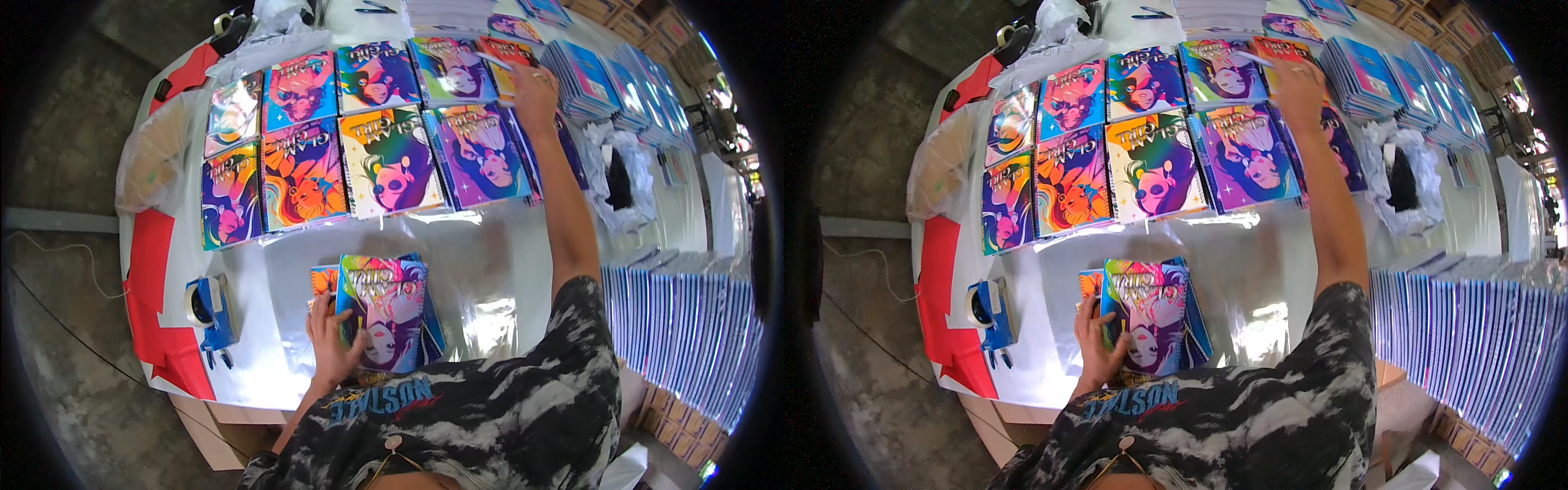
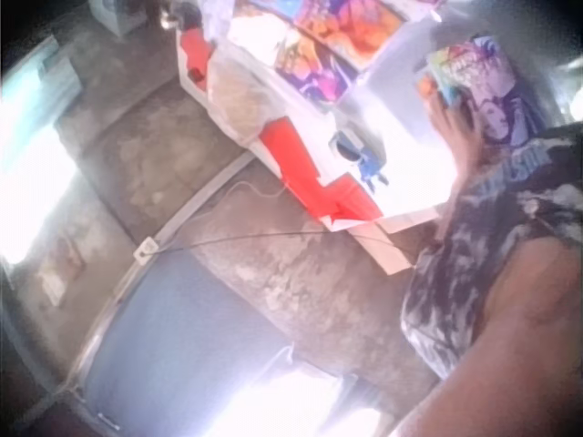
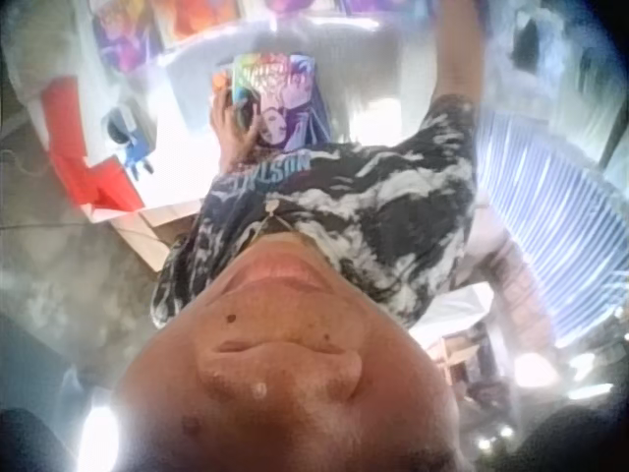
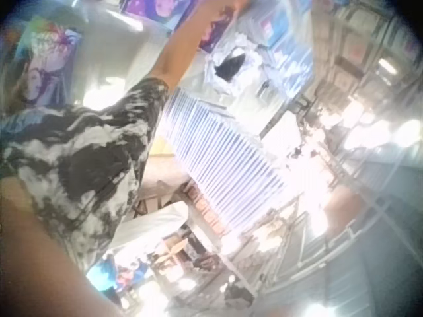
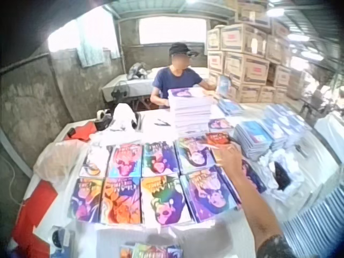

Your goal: The person places spiral-bound notebooks into clear plastic bags and seals them with tape. The person repeats this process for multiple notebooks, stacking the finished packages on the table.

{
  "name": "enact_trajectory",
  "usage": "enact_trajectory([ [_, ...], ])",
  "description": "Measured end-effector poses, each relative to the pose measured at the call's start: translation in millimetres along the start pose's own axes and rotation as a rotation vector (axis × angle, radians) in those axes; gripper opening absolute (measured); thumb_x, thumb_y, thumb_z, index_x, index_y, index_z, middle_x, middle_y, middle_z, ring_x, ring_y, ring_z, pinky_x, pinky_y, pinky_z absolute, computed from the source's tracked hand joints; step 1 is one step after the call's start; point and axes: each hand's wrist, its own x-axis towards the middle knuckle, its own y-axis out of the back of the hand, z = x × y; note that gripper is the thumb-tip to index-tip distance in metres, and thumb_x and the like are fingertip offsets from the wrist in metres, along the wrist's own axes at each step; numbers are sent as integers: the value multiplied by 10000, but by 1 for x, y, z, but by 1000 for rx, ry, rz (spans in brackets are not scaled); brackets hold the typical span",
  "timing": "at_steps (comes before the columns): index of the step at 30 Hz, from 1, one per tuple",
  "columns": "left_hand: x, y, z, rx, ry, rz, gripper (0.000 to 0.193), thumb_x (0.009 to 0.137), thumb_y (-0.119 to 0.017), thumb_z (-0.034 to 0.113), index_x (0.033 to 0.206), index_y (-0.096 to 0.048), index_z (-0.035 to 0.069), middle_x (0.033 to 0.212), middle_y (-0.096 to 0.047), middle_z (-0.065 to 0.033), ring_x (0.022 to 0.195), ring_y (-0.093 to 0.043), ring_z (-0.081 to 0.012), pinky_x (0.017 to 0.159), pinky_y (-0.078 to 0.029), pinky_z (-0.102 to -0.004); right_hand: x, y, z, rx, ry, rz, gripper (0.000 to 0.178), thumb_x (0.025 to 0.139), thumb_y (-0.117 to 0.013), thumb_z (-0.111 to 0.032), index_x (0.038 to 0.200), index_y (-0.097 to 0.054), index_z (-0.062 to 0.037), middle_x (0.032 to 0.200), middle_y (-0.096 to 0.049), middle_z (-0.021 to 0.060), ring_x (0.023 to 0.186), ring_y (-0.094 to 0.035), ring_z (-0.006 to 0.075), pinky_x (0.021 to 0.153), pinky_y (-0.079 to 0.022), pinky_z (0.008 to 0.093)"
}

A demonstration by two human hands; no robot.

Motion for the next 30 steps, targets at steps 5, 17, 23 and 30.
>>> enact_trajectory([
  [5, 38, 72, 39, -66, -248, 536, 563, 694, -746, 143, 1187, -488, 58, 1297, -405, -220, 1200, -386, -344, 980, -286, -488, -58, 194, -168, 569, 476, 5, 319, 788, -563, -174, 1104, -606, -186, 1049, -605, 12, 1021, -543, 208, 880, -386, 364],
  [17, -22, -15, -35, -323, 266, 64, 829, 756, -705, 355, 1307, -279, -95, 1238, -418, -296, 1144, -434, -372, 982, -341, -425, -270, 175, -238, 1102, -1106, -841, 726, 706, -695, -498, 1054, -552, 123, 1013, -600, 267, 954, -595, 313, 804, -459, 390],
  [23, -22, -15, 1, -692, 429, 40, 807, 716, -752, 249, 1285, -291, -89, 1202, -475, -222, 1086, -504, -280, 922, -412, -357, -249, 182, -262, 1418, -1266, -814, 628, 620, -806, -328, 1037, -568, 76, 944, -636, 160, 830, -626, 218, 734, -496, 334],
  [30, -56, 31, 21, -1137, 174, 125, 742, 737, -746, 249, 1280, -323, -29, 1145, -512, -146, 1041, -517, -224, 914, -416, -347, -250, 264, -278, 1593, -788, -404, 774, 607, -819, -136, 1239, -408, 40, 1123, -554, 124, 1052, -534, 204, 926, -417, 351],
])
